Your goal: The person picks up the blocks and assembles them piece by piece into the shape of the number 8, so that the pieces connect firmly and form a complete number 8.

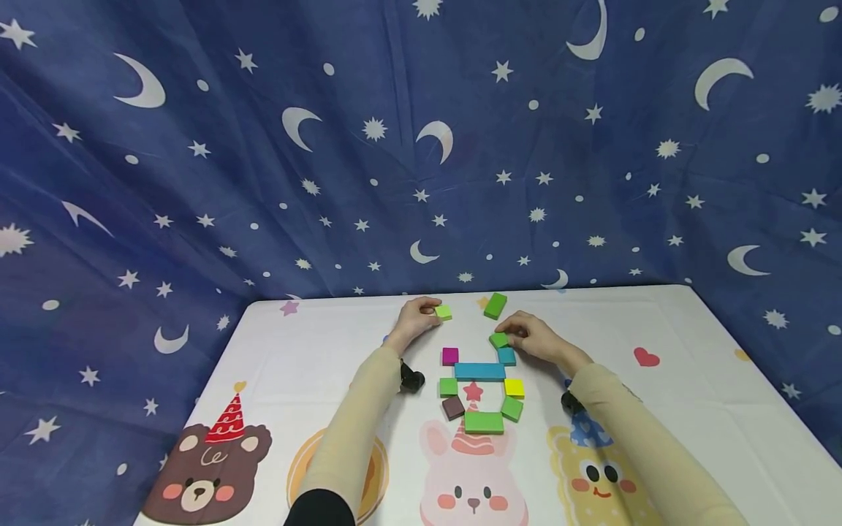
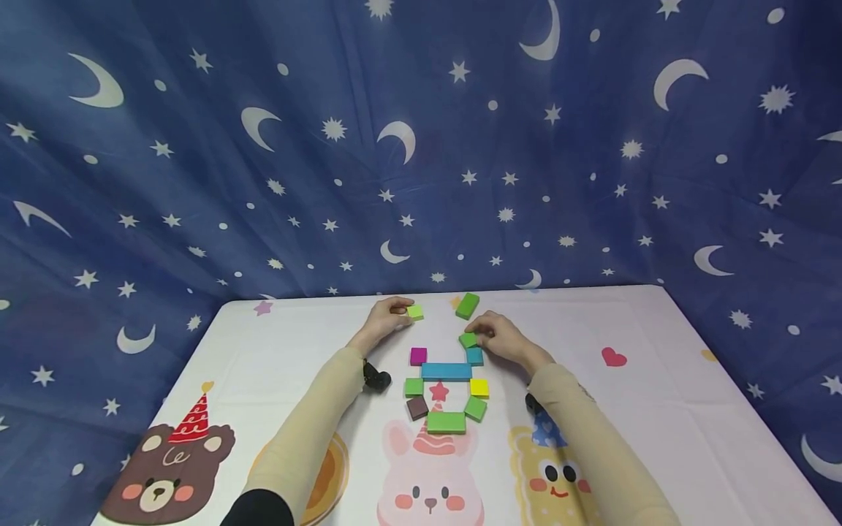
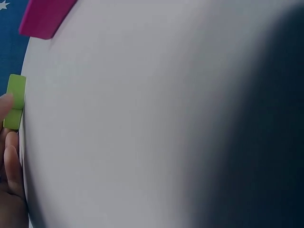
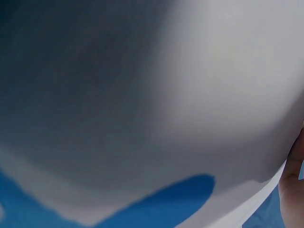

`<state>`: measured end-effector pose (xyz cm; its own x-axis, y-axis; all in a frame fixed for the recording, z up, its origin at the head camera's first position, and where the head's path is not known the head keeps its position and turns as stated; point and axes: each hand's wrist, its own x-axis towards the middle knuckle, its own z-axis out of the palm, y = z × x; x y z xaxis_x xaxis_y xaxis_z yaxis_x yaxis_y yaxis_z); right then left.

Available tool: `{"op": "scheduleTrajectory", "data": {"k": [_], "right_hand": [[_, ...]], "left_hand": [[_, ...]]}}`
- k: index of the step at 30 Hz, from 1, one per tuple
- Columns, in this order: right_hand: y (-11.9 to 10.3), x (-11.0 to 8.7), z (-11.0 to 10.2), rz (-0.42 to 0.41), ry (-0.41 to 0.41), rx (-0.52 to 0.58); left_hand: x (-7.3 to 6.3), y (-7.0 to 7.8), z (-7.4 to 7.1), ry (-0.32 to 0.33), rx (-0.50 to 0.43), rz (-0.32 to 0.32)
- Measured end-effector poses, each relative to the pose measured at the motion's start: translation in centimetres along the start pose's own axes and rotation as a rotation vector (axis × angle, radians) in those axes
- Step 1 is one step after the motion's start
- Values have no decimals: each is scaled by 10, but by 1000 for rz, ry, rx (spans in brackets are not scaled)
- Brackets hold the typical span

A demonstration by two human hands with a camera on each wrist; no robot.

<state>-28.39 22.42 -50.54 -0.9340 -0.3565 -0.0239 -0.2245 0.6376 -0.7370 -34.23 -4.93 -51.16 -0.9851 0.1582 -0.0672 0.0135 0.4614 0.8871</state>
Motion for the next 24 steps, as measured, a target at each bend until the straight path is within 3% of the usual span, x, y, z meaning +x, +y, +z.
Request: {"op": "scheduleTrajectory", "data": {"k": [14, 24], "right_hand": [[0, -2, -1, 18, 6, -1], [0, -2, 1, 15, 10, 4]], "left_hand": [[2, -3, 5, -8, 63, 40], [-2, -2, 4, -3, 61, 34]]}}
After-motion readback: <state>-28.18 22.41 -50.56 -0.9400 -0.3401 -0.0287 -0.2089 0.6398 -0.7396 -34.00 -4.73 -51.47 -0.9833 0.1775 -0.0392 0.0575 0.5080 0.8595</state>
